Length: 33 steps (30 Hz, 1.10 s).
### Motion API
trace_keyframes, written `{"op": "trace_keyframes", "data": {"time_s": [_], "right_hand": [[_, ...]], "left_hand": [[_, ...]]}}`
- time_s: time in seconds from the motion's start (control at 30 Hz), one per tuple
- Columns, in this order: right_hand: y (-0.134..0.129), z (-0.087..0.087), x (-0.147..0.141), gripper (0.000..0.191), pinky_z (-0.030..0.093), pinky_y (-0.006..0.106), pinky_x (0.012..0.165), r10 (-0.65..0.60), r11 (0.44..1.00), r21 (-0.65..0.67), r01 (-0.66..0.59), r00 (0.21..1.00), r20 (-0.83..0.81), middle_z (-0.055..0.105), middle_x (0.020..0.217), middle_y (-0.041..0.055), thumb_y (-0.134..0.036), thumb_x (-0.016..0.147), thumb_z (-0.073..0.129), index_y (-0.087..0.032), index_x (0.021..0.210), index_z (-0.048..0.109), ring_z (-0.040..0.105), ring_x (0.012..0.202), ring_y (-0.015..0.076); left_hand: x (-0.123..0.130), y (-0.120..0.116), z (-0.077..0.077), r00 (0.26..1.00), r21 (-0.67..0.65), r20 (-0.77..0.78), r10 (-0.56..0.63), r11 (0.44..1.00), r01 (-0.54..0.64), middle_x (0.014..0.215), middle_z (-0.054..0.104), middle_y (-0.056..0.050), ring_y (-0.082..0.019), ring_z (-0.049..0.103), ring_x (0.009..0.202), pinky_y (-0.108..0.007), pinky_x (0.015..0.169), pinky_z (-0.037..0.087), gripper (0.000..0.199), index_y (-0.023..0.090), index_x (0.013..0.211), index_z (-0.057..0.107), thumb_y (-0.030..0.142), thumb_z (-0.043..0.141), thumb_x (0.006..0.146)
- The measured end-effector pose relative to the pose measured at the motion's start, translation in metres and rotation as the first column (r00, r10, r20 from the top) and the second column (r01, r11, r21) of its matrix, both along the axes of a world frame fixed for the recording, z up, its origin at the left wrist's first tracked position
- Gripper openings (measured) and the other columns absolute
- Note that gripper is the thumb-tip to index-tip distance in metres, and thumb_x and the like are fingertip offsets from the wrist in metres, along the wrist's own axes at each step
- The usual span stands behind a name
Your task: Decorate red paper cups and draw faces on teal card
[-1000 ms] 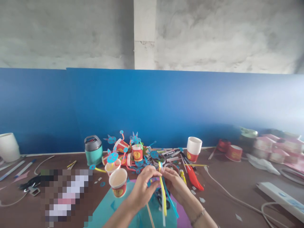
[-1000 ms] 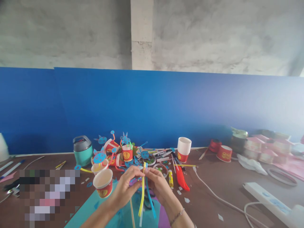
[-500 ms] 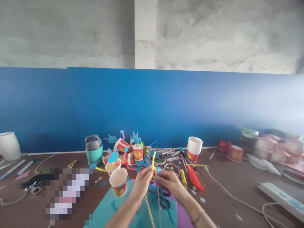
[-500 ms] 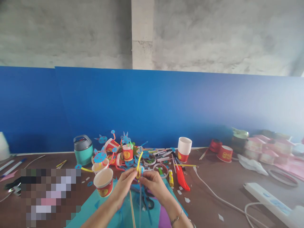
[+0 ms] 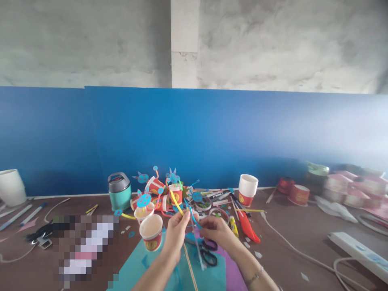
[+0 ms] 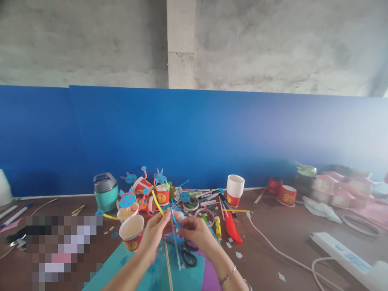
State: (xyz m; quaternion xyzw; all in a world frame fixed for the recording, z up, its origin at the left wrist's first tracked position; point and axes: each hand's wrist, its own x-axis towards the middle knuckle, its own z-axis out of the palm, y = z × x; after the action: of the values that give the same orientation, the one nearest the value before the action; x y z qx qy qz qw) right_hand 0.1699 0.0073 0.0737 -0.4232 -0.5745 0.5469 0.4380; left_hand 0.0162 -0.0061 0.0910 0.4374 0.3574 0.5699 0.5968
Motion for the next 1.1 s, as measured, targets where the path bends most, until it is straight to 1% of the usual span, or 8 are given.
{"op": "trace_keyframes", "data": {"time_s": [0.1,0.27,0.37,0.5,0.7,0.87,0.97,1.1], "right_hand": [[0.001,0.004,0.008,0.024,0.04,0.022,0.053,-0.041,0.997,-0.072,0.025,0.97,-0.241,0.068,0.06,0.0003,-0.025,0.059,0.08,-0.016,0.076,0.066,0.056,0.052,0.0113],[-0.005,0.013,0.015,0.033,0.045,0.024,0.067,0.025,0.991,-0.094,-0.094,0.828,-0.56,0.071,0.088,0.0057,-0.03,0.063,0.08,-0.018,0.092,0.069,0.063,0.077,0.0153],[-0.008,0.016,0.008,0.037,0.044,0.024,0.065,0.015,0.999,-0.021,-0.029,0.876,-0.482,0.07,0.087,0.0048,-0.032,0.063,0.08,-0.02,0.096,0.07,0.062,0.078,0.0166],[-0.01,0.015,-0.005,0.031,0.039,0.024,0.056,-0.191,0.972,0.102,0.214,0.961,-0.199,0.064,0.06,0.001,-0.044,0.068,0.074,-0.017,0.081,0.073,0.053,0.057,0.0131],[-0.004,0.009,-0.006,0.044,0.028,0.023,0.045,-0.23,0.955,0.191,0.228,0.973,-0.01,0.051,0.044,-0.0009,-0.057,0.067,0.068,-0.014,0.053,0.066,0.04,0.044,0.0093],[-0.007,0.013,-0.005,0.043,0.021,0.023,0.044,-0.176,0.973,0.154,0.174,0.984,-0.003,0.038,0.044,-0.0049,-0.055,0.066,0.069,-0.014,0.052,0.062,0.03,0.045,0.0072],[-0.009,0.015,-0.006,0.039,0.023,0.022,0.045,-0.16,0.98,0.105,0.166,0.985,-0.067,0.04,0.047,-0.0047,-0.052,0.064,0.07,-0.015,0.056,0.063,0.032,0.047,0.0076],[-0.008,0.013,-0.006,0.037,0.026,0.021,0.046,-0.207,0.971,0.1,0.219,0.972,-0.114,0.046,0.05,-0.0038,-0.052,0.065,0.07,-0.015,0.064,0.064,0.034,0.047,0.0075]], "left_hand": [[-0.001,-0.001,0.002,1.0,-0.053,0.01,0.015,0.998,-0.015,0.072,0.071,-0.003,-0.022,0.065,0.07,-0.028,0.061,0.048,0.039,0.016,0.081,0.069,0.052,0.07,0.067],[0.0,-0.002,0.005,0.999,-0.104,0.043,0.02,0.995,-0.016,0.068,0.07,-0.002,-0.021,0.067,0.067,-0.027,0.061,0.048,0.041,0.016,0.08,0.067,0.053,0.073,0.063],[0.001,-0.002,0.005,0.999,-0.099,0.052,0.013,0.995,-0.008,0.067,0.07,-0.002,-0.02,0.067,0.066,-0.027,0.06,0.048,0.039,0.016,0.077,0.065,0.051,0.073,0.063],[0.002,-0.003,0.003,0.998,-0.077,0.051,-0.04,0.996,0.043,0.066,0.069,-0.003,-0.02,0.067,0.065,-0.027,0.06,0.048,0.039,0.015,0.081,0.067,0.05,0.072,0.066],[0.005,-0.003,-0.001,0.985,-0.054,-0.125,-0.12,0.992,0.114,0.058,0.066,-0.003,-0.017,0.062,0.054,-0.026,0.055,0.045,0.05,0.011,0.078,0.07,0.059,0.068,0.065],[0.005,-0.004,0.001,0.973,-0.059,-0.141,-0.185,0.982,0.178,0.055,0.065,-0.003,-0.015,0.06,0.053,-0.026,0.056,0.046,0.048,0.011,0.074,0.07,0.057,0.071,0.063],[0.003,-0.005,0.002,0.968,-0.139,-0.124,-0.22,0.969,0.202,0.062,0.067,-0.005,-0.017,0.062,0.058,-0.029,0.062,0.048,0.05,0.011,0.076,0.069,0.059,0.071,0.062],[0.003,-0.007,0.005,0.959,-0.135,-0.172,-0.223,0.97,0.201,0.068,0.067,-0.006,-0.019,0.062,0.065,-0.03,0.067,0.047,0.052,0.012,0.073,0.067,0.063,0.065,0.065]]}}
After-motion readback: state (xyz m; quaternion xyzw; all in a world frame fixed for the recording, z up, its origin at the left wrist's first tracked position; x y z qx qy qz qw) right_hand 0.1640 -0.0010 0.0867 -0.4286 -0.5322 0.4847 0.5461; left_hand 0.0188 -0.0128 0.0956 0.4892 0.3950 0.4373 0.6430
